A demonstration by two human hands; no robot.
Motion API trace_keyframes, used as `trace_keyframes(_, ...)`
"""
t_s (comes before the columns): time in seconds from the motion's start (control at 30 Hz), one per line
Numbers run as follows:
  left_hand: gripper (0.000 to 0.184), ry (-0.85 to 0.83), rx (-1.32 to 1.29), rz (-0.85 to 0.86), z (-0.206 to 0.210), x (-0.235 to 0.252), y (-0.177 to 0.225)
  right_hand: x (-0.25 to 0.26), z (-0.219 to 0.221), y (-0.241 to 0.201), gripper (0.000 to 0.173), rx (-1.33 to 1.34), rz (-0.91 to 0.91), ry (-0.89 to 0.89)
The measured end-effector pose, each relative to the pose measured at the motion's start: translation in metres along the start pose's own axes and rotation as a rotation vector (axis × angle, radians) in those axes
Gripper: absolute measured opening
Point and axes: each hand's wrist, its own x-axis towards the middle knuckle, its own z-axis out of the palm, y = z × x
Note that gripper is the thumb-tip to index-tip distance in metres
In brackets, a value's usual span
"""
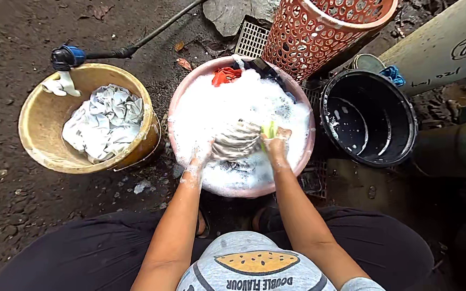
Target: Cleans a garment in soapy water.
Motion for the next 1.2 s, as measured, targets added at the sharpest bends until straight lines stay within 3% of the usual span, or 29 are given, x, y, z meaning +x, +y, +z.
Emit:
trace_keyframes(0.1,0.035,0.026,-0.638,-0.150,0.025,0.007,-0.015,-0.054,0.058,-0.034,0.073,0.334,-0.459,0.039)
trace_keyframes(0.17,0.039,-0.025,-0.787,-0.208,0.016,-0.009,-0.020,-0.054,0.092,-0.036,0.071,0.357,-0.762,-0.027)
trace_keyframes(0.2,0.040,-0.004,-0.810,-0.216,0.005,-0.013,-0.018,-0.037,0.094,-0.025,0.070,0.241,-0.823,-0.082)
trace_keyframes(0.27,0.051,0.038,-0.908,-0.183,-0.015,-0.010,-0.013,0.015,0.072,0.012,0.068,-0.043,-0.741,-0.112)
trace_keyframes(0.33,0.059,0.045,-0.938,-0.143,-0.026,-0.010,-0.009,0.055,0.035,0.033,0.071,-0.194,-0.471,-0.123)
trace_keyframes(0.4,0.058,0.072,-0.870,-0.147,-0.028,-0.008,-0.006,0.062,0.015,0.021,0.075,-0.132,-0.210,-0.096)
trace_keyframes(0.43,0.058,0.099,-0.810,-0.160,-0.025,-0.002,-0.006,0.052,0.015,0.002,0.075,-0.027,-0.178,-0.052)
trace_keyframes(0.53,0.062,0.124,-0.679,-0.179,-0.010,0.000,-0.013,-0.023,0.053,-0.053,0.070,0.315,-0.454,-0.076)
trace_keyframes(0.6,0.048,0.077,-0.796,-0.041,-0.020,-0.013,0.005,-0.035,0.075,-0.046,0.069,0.246,-0.653,-0.133)
trace_keyframes(0.63,0.041,0.051,-0.900,0.011,-0.028,-0.019,0.016,-0.022,0.073,-0.026,0.068,0.114,-0.653,-0.116)
trace_keyframes(0.77,0.044,-0.128,-1.048,0.120,-0.045,-0.022,0.030,0.046,0.018,0.032,0.077,-0.239,-0.206,-0.174)
trace_keyframes(0.9,0.035,-0.230,-1.034,-0.154,-0.009,-0.004,-0.018,0.042,0.010,0.031,0.082,-0.014,0.087,-0.251)
trace_keyframes(0.93,0.032,-0.281,-1.001,-0.223,0.005,-0.006,-0.023,0.040,0.011,0.024,0.082,-0.003,0.103,-0.241)
trace_keyframes(1.0,0.023,-0.328,-0.833,-0.170,0.013,-0.012,-0.006,0.041,0.000,0.007,0.081,0.159,0.076,-0.160)
trace_keyframes(1.1,0.014,-0.122,-0.496,0.188,-0.014,-0.025,0.038,0.046,-0.031,0.003,0.076,0.404,-0.115,0.093)
trace_keyframes(1.2,0.034,0.041,-0.367,0.419,-0.040,0.001,0.034,0.060,-0.046,0.010,0.078,0.411,-0.338,0.352)
